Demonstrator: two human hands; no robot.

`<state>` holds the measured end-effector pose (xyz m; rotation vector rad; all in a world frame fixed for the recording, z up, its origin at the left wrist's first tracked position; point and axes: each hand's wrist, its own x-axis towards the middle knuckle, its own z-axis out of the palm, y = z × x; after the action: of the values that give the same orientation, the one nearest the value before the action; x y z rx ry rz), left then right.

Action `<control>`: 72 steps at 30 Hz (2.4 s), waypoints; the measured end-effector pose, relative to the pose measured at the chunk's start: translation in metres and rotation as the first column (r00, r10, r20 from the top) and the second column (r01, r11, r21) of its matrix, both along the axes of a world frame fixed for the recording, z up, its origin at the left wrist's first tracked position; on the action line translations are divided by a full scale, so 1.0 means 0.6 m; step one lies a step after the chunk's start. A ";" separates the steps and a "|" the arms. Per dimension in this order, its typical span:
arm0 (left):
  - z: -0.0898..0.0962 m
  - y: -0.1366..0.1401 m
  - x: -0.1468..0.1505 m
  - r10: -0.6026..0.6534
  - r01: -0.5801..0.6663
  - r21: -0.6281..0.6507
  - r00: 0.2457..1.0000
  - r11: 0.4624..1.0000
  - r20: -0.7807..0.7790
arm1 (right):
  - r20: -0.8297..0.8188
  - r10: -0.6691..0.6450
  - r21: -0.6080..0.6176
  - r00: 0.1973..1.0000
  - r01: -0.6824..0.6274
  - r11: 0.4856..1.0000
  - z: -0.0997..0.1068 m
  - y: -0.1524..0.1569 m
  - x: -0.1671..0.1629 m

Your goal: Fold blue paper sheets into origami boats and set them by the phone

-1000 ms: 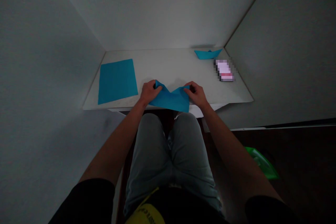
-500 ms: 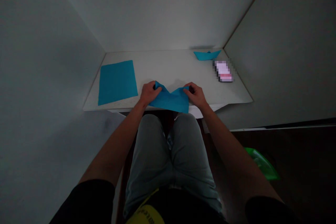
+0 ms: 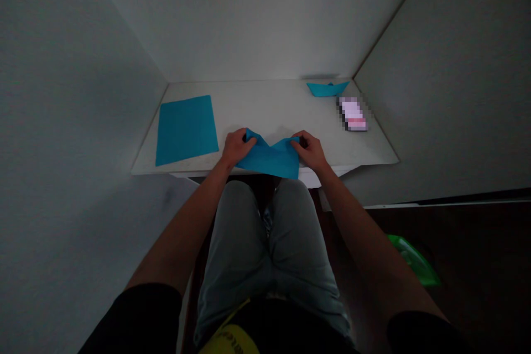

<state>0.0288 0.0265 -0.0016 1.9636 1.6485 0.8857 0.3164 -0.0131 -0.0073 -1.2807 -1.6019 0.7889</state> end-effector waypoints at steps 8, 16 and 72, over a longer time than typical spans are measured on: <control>-0.005 0.003 -0.001 -0.005 0.005 0.020 1.000 1.000 -0.026 | -0.018 0.006 -0.006 1.000 -0.006 1.000 -0.001 0.002 0.001; 0.002 0.001 0.001 -0.013 0.013 0.009 1.000 1.000 0.003 | -0.017 -0.014 0.011 1.000 0.014 1.000 0.001 0.001 -0.001; -0.007 0.004 -0.004 0.023 -0.016 -0.028 0.966 0.999 0.256 | 0.043 -0.125 0.003 0.991 0.125 0.992 -0.019 0.016 0.001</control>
<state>0.0263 0.0288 -0.0057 1.7343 1.5237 1.0709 0.3171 -0.0036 -0.0187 -1.3913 -1.5389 0.6874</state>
